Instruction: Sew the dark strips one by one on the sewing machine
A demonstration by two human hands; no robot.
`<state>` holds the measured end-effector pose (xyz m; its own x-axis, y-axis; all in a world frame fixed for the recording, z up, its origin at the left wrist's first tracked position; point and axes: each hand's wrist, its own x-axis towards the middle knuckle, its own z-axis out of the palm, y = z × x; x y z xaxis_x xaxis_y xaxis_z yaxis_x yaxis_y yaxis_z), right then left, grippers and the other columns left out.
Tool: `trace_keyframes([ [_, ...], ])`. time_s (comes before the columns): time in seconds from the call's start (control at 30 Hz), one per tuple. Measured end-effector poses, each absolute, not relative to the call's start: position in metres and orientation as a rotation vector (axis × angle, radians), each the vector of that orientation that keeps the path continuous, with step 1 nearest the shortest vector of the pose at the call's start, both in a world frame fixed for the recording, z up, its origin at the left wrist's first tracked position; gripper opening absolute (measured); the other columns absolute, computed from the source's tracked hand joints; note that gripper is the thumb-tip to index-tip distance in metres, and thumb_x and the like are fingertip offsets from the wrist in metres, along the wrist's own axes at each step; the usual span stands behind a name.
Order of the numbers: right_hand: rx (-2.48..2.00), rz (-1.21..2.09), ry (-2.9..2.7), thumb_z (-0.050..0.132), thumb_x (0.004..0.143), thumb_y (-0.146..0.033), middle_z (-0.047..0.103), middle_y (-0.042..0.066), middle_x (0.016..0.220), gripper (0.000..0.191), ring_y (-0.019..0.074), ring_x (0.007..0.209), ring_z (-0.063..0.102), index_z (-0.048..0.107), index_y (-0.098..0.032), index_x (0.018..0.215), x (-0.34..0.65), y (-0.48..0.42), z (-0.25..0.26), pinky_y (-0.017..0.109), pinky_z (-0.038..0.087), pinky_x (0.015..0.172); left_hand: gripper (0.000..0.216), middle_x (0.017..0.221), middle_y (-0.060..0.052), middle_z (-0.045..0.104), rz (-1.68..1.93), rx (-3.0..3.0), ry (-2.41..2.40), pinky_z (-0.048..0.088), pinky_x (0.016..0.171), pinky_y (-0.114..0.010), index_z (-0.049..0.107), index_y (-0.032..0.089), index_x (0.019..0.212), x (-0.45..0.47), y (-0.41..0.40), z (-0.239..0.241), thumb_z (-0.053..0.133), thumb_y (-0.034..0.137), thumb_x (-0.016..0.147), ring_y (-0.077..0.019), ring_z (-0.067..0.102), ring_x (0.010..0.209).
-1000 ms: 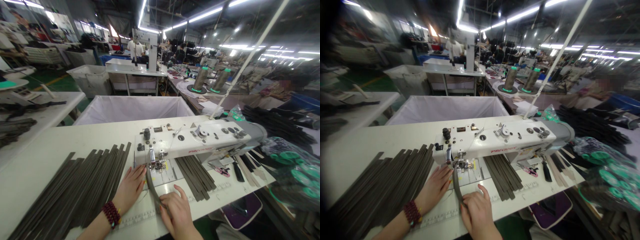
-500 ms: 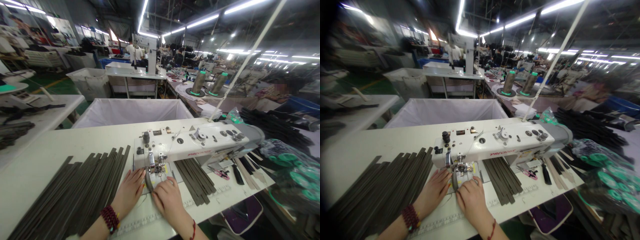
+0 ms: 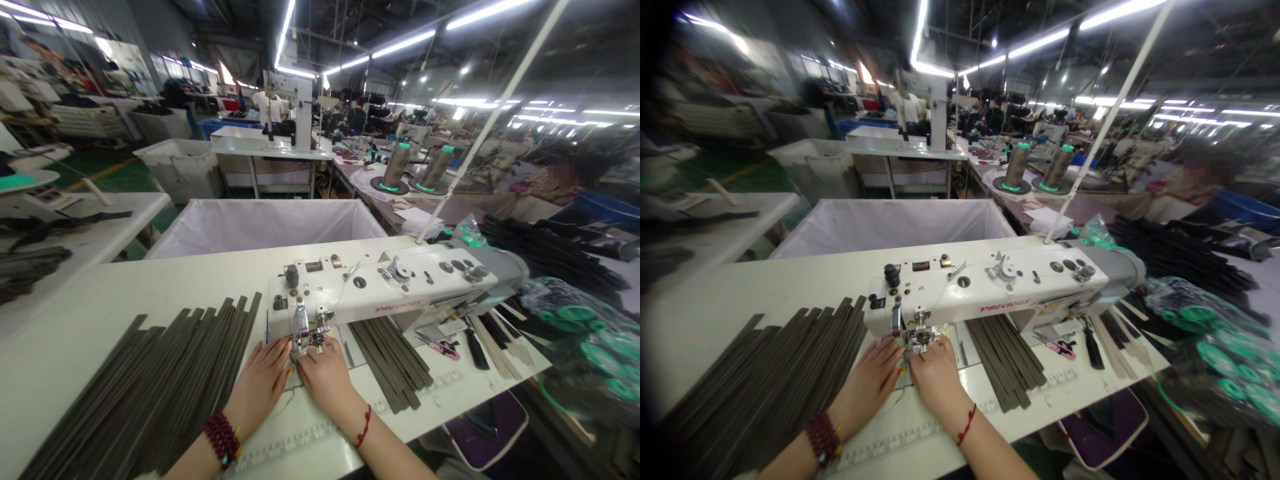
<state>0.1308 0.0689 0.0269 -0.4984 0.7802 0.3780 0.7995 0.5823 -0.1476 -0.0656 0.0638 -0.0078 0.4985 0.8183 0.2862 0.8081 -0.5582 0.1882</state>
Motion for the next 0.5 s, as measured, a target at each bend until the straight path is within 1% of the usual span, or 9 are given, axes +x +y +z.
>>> trace_keyframes([
  [0.13, -1.257, -0.121, -2.471, 0.06, 0.087, -0.011, 0.064, 0.002, 0.077, 0.01, 0.0202, 0.077, 0.058, 0.06, -0.019, 0.081, 0.125, 0.078, 0.029, 0.041, 0.038, 0.091, 0.038, 0.134, -0.011, 0.06, 0.537, 2.701, 1.47, 0.038, 0.11, -0.053, 0.056, 0.016, 0.132, -0.066, 0.065, -0.006, 0.045, 0.021, 0.095, -0.0284, 0.052, 0.127],
  [0.23, -1.264, -0.132, -2.479, 0.06, 0.085, -0.008, 0.064, 0.004, 0.079, 0.01, 0.0215, 0.079, 0.058, 0.061, -0.018, 0.083, 0.122, 0.083, 0.029, 0.042, 0.038, 0.091, 0.038, 0.134, -0.01, 0.06, 0.546, 2.703, 1.454, 0.037, 0.11, -0.053, 0.055, 0.017, 0.133, -0.066, 0.064, -0.007, 0.044, 0.023, 0.096, -0.028, 0.051, 0.128],
  [0.33, -1.283, -0.113, -2.451, 0.061, 0.086, -0.01, 0.065, 0.003, 0.081, 0.011, 0.0212, 0.082, 0.057, 0.059, -0.019, 0.081, 0.126, 0.076, 0.03, 0.042, 0.038, 0.091, 0.038, 0.133, -0.011, 0.06, 0.561, 2.696, 1.44, 0.037, 0.11, -0.054, 0.055, 0.016, 0.133, -0.066, 0.061, -0.006, 0.045, 0.024, 0.096, -0.0286, 0.051, 0.128],
  [0.4, -1.288, -0.085, -2.428, 0.062, 0.087, -0.013, 0.063, 0.001, 0.078, 0.013, 0.0192, 0.078, 0.056, 0.057, -0.02, 0.077, 0.132, 0.061, 0.031, 0.04, 0.038, 0.089, 0.036, 0.132, -0.011, 0.061, 0.587, 2.668, 1.407, 0.038, 0.109, -0.054, 0.057, 0.016, 0.13, -0.068, 0.064, 0.001, 0.046, 0.023, 0.096, -0.0286, 0.052, 0.126],
  [0.5, -1.281, -0.033, -2.396, 0.061, 0.088, -0.017, 0.059, 0.0, 0.077, 0.012, 0.017, 0.074, 0.052, 0.056, -0.021, 0.078, 0.144, 0.026, 0.032, 0.037, 0.039, 0.084, 0.03, 0.121, -0.012, 0.065, 0.641, 2.533, 1.319, 0.045, 0.102, -0.051, 0.063, 0.017, 0.12, -0.072, 0.083, 0.022, 0.044, 0.02, 0.096, -0.0276, 0.058, 0.115],
])
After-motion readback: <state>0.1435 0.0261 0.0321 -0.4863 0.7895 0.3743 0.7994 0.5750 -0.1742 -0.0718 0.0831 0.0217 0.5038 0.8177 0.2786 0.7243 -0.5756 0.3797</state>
